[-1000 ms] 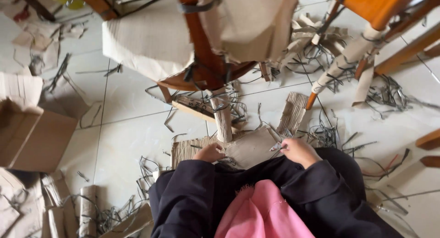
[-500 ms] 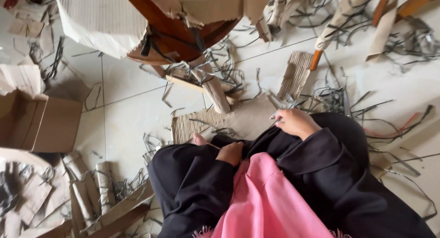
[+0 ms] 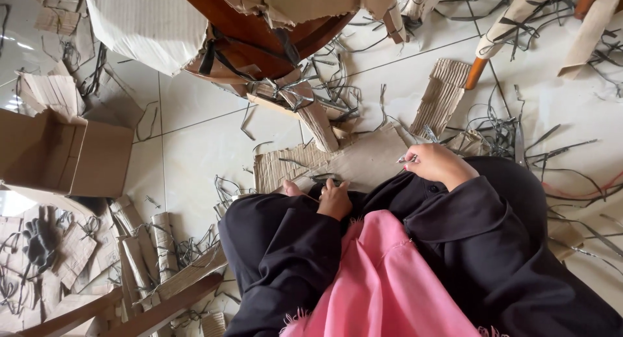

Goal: Wrapping wooden chair legs and backrests with protective cardboard and securing them with plastic ties.

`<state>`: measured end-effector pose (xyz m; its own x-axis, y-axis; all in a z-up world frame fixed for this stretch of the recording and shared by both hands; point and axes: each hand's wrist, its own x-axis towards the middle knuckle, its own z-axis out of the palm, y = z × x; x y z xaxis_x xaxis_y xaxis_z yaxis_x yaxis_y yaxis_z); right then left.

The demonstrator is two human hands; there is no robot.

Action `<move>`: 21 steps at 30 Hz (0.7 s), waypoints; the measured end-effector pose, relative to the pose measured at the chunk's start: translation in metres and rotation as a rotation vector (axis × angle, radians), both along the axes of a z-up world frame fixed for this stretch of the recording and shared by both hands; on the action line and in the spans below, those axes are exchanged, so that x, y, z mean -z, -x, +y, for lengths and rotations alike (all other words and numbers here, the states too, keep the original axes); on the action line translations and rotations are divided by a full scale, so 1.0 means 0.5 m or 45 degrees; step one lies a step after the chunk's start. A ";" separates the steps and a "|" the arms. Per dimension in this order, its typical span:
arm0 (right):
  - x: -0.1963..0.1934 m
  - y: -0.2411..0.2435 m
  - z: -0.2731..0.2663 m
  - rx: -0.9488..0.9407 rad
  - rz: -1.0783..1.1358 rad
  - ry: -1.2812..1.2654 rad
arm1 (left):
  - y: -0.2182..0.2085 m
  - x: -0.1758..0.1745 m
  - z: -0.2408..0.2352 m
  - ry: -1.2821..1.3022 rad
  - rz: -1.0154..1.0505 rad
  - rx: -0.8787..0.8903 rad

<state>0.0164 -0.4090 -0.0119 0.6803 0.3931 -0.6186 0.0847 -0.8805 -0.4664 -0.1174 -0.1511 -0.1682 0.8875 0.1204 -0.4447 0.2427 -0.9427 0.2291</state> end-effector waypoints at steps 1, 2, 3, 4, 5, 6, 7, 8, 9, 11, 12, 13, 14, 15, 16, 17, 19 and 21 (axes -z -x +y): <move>-0.002 -0.002 0.001 0.007 0.007 0.005 | -0.006 -0.019 -0.005 0.060 0.067 -0.008; -0.005 -0.003 0.002 0.015 0.014 0.009 | -0.011 -0.039 -0.009 0.120 0.133 -0.017; -0.001 -0.003 -0.001 0.009 0.011 0.008 | -0.015 -0.032 -0.012 0.119 0.130 -0.023; 0.003 -0.003 -0.004 0.015 0.006 0.015 | -0.018 -0.025 -0.015 0.146 0.101 -0.021; 0.007 -0.003 -0.006 0.018 0.000 0.023 | -0.020 -0.018 -0.017 0.175 0.072 -0.022; 0.008 -0.004 -0.006 0.008 -0.002 0.022 | -0.021 0.018 -0.012 0.174 0.068 -0.032; 0.009 -0.003 -0.007 0.011 -0.007 0.025 | -0.019 0.054 -0.008 0.172 -0.011 -0.020; 0.011 -0.002 -0.008 0.013 -0.011 0.029 | -0.016 0.090 -0.004 0.168 -0.090 -0.007; 0.012 0.001 -0.007 0.004 -0.011 0.029 | -0.013 0.057 -0.018 0.168 -0.091 -0.017; 0.013 0.006 -0.007 0.028 -0.044 0.027 | -0.010 -0.012 -0.046 0.217 -0.558 0.244; 0.008 0.009 -0.004 0.022 -0.047 0.026 | -0.011 -0.077 -0.053 0.215 -0.562 0.238; 0.003 0.012 -0.003 0.017 -0.088 -0.023 | -0.014 -0.141 -0.062 0.541 -0.692 0.353; -0.002 0.015 -0.002 0.011 -0.129 -0.072 | -0.018 -0.205 -0.070 0.868 -0.817 0.469; -0.036 0.027 0.009 0.012 -0.131 -0.067 | -0.014 -0.212 -0.072 0.873 -0.819 0.469; -0.070 0.040 0.021 -0.049 -0.155 -0.252 | -0.011 -0.219 -0.073 0.928 -0.818 0.531; -0.104 0.053 0.033 -0.110 -0.180 -0.437 | -0.008 -0.224 -0.074 0.984 -0.817 0.592; -0.108 0.062 0.060 -0.117 -0.071 -0.496 | -0.014 -0.200 -0.072 0.975 -0.884 0.605; -0.083 0.063 0.070 -0.127 0.033 -0.557 | -0.015 -0.189 -0.069 0.961 -0.958 0.619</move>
